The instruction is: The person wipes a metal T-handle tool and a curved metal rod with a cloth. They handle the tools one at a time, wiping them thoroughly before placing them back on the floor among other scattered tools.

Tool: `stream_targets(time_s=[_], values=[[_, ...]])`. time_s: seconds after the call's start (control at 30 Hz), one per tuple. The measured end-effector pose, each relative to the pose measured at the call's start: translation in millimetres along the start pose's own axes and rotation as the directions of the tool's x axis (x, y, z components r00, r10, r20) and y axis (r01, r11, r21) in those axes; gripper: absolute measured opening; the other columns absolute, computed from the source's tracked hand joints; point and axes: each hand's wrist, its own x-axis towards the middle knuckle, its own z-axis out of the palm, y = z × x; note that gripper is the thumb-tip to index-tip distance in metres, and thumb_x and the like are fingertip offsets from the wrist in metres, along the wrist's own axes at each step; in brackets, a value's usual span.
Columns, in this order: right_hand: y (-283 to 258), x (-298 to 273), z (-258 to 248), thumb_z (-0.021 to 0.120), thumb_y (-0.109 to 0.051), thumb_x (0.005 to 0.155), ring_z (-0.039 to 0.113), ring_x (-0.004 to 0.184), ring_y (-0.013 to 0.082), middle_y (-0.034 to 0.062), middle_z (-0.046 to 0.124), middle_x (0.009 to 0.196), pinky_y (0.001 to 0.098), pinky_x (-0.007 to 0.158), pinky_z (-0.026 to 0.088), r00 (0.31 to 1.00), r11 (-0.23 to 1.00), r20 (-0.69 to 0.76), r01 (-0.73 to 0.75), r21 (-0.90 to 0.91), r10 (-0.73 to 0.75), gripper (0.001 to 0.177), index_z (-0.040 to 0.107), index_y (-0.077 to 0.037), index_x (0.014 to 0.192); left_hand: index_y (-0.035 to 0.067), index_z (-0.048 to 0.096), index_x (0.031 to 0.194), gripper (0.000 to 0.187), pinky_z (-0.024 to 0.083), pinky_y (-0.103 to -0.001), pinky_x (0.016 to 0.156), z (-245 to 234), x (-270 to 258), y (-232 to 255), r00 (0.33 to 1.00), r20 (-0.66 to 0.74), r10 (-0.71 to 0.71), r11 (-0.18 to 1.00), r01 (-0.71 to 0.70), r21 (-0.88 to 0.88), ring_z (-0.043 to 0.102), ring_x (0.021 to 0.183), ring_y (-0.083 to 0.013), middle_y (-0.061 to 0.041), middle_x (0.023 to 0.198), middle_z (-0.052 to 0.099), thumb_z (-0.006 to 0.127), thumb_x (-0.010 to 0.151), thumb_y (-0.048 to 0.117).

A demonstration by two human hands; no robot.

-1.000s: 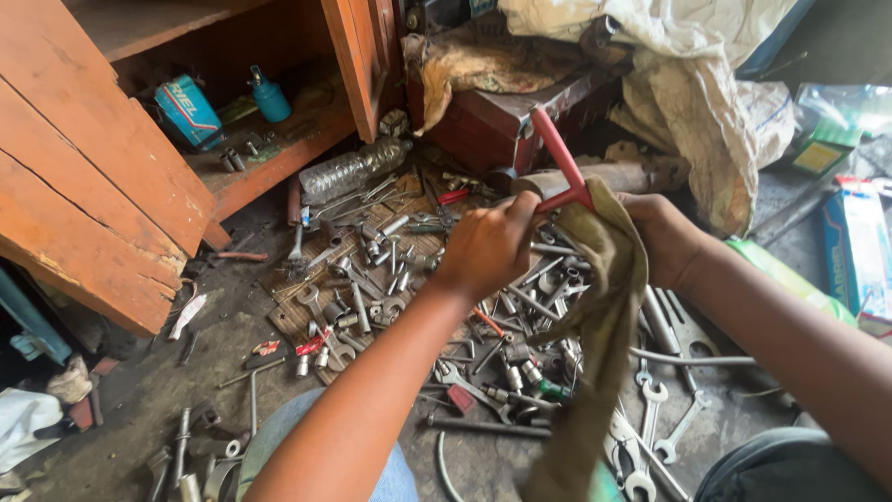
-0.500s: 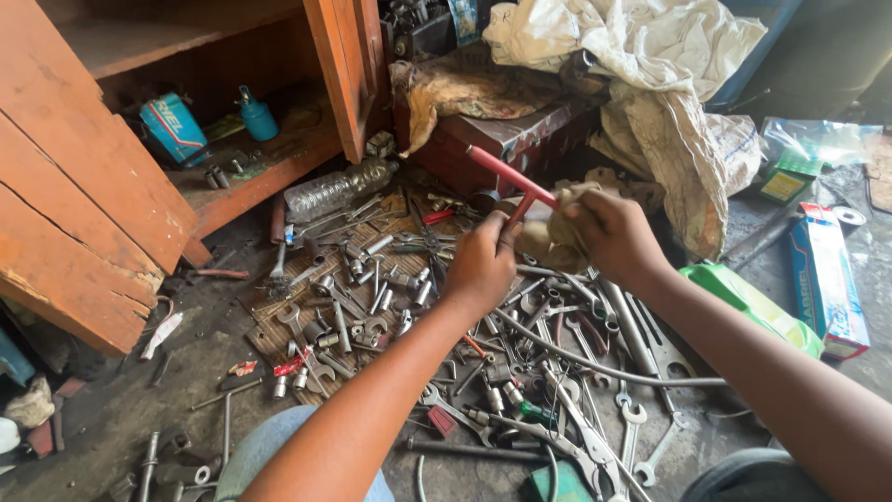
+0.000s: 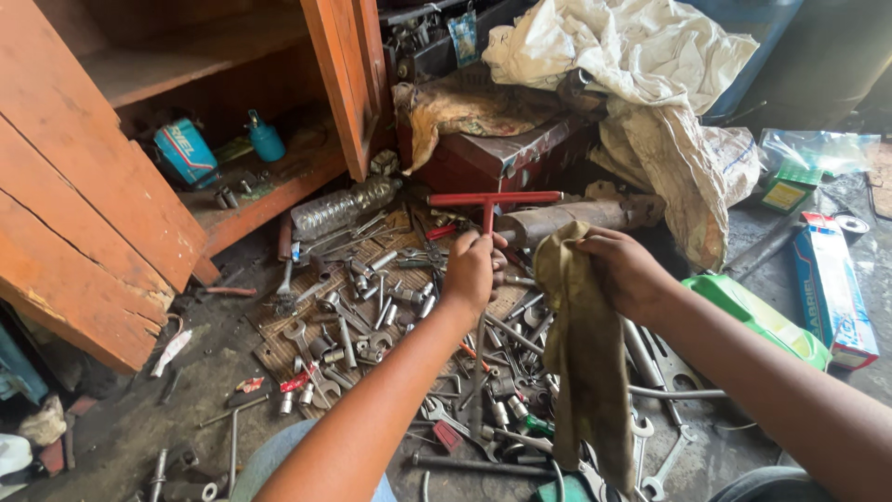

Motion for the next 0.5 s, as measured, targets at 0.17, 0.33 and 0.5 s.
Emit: stream_targets(time_s=[0.17, 0.33, 0.5], values=[[-8, -11, 23, 0.049, -0.009, 0.101, 0.067, 0.093, 0.0163, 0.0072, 0.069, 0.106, 0.0335, 0.086, 0.055, 0.992, 0.989, 0.071, 0.096, 0.11, -0.104, 0.023, 0.062, -0.003, 0.119, 0.008, 0.061, 0.1, 0.022, 0.026, -0.026, 0.041, 10, -17, 11, 0.997, 0.035, -0.064, 0.996, 0.066, -0.058, 0.037, 0.05, -0.0083, 0.003, 0.065, 0.043, 0.043, 0.088, 0.012], [-15, -20, 38, 0.044, 0.001, 0.097, 0.071, 0.097, 0.0215, 0.012, 0.07, 0.11, 0.0397, 0.09, 0.059, 0.977, 0.985, 0.136, 0.156, 0.066, -0.164, 0.029, 0.06, 0.002, 0.121, 0.005, 0.057, 0.11, 0.021, 0.049, -0.029, 0.054, 20, -28, 11, 0.995, 0.087, -0.044, 0.995, 0.036, 0.091, 0.057, 0.063, -0.0153, -0.005, 0.077, 0.059, 0.046, 0.093, 0.008], [-9, -19, 45, 0.05, -0.003, 0.099, 0.072, 0.097, 0.0221, 0.0125, 0.072, 0.111, 0.0383, 0.09, 0.06, 0.995, 0.997, 0.067, 0.071, -0.01, -0.07, 0.029, 0.062, 0.001, 0.125, 0.006, 0.064, 0.124, 0.044, 0.06, -0.035, 0.083, 35, -35, 6, 0.991, 0.069, 0.115, 0.949, -0.13, 0.288, 0.071, 0.091, -0.0187, -0.008, 0.103, 0.071, 0.047, 0.084, -0.005]])
